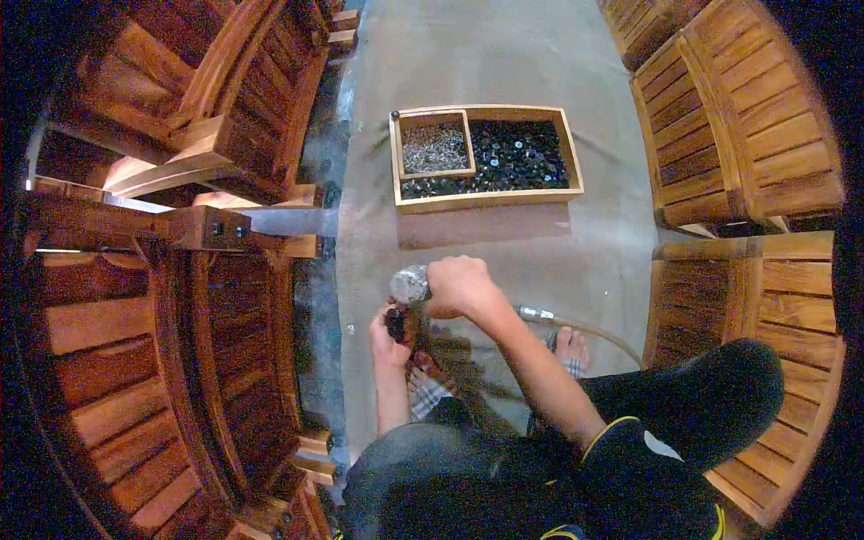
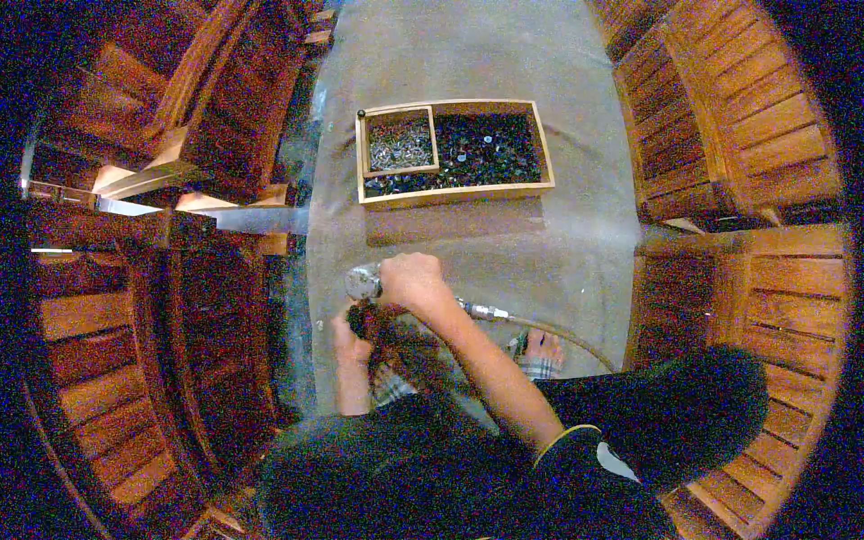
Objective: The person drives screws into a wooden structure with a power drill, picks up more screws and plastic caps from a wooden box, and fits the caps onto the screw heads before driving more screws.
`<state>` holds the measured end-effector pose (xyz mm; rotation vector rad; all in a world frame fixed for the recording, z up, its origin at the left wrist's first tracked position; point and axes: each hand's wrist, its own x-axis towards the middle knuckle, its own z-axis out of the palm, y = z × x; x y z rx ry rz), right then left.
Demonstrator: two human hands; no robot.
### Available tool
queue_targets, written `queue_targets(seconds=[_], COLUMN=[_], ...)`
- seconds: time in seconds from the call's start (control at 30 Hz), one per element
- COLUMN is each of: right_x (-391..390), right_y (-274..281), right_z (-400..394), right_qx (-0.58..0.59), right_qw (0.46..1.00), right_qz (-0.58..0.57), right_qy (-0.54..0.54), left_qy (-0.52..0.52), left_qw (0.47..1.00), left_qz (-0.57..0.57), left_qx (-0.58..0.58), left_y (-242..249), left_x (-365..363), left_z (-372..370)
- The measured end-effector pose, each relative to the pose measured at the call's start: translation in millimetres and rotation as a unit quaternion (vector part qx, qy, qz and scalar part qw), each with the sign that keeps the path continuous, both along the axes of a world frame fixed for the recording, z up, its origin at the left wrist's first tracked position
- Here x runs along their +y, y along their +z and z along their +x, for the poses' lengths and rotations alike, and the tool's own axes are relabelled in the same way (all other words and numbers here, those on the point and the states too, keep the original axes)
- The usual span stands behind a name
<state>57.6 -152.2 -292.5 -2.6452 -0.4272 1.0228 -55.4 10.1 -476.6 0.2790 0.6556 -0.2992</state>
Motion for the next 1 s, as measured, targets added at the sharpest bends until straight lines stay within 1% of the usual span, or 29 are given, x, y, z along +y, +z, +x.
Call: queue_targets(seconds=[0.03,0.1,0.17,0.23,0.3,0.33,0.37,0.4,0.43,0.5,0.53,0.6,0.63,0.7,0.73,0.77,0.8,0.83,0.9,0.93,1.0], right_x=[0,0,2,2,3,2,2,2,2,1,1,0,0,-1,-1,-1,-1,-1,-1,-2,-3], right_y=[-2,-3,-1,0,1,1,1,0,-2,-3,-1,1,2,1,0,-1,-1,-1,0,1,0], right_z=[-1,-1,-1,-1,1,2,3,4,4,5,4,4,5,5,5,5,5,6,8,8,9], right_qx=[-0.001,0.001,0.001,0.001,0.0,0.004,0.008,0.008,0.009,0.011,0.004,-0.003,0.0,0.004,0.004,0.005,0.005,0.01,0.014,0.015,0.016], right_qw=[1.0,1.0,1.0,1.0,1.0,1.0,1.0,1.0,1.0,0.999,1.0,1.0,1.0,1.0,1.0,1.0,1.0,1.0,1.0,1.0,1.0], right_qz=[0.001,0.002,0.008,0.005,0.004,0.001,-0.003,-0.002,-0.013,-0.024,-0.011,0.002,0.001,0.0,0.002,0.004,0.004,0.003,0.002,0.0,-0.001], right_qy=[0.005,0.011,0.005,0.009,0.011,0.011,0.012,0.011,0.018,0.024,0.016,0.008,0.01,0.012,0.009,0.006,0.006,0.006,0.005,0.003,0.001], left_qy=[-0.001,0.008,0.009,0.011,0.001,0.001,-0.017,-0.035,-0.036,-0.015,-0.015,-0.016,-0.016,-0.01,-0.01,-0.019,-0.028,-0.028,-0.02,-0.02,0.022], left_qw=[1.0,0.999,0.999,0.999,1.0,1.0,0.995,0.982,0.982,0.994,0.994,0.996,0.996,0.995,0.995,0.997,0.998,0.998,1.0,1.0,0.999], left_qz=[0.0,0.038,0.044,0.051,0.018,0.019,-0.032,-0.082,-0.081,-0.002,-0.002,0.056,0.055,0.094,0.094,0.051,0.007,0.007,0.014,0.014,-0.012], left_qx=[0.0,0.013,0.01,0.007,-0.013,-0.013,-0.089,-0.164,-0.165,-0.11,-0.11,-0.063,-0.063,-0.038,-0.038,-0.051,-0.063,-0.064,0.006,0.006,0.048], left_y=[5,22,27,26,19,6,-9,-9,-9,-1,9,24,24,24,17,6,7,8,10,9,13], left_x=[-3,-11,-12,-10,-5,-1,4,5,4,-2,-6,-12,-14,-17,-14,-10,-8,-9,-10,-9,-10], left_z=[2,5,7,6,5,3,2,4,4,5,8,12,12,13,12,9,10,11,13,13,15])
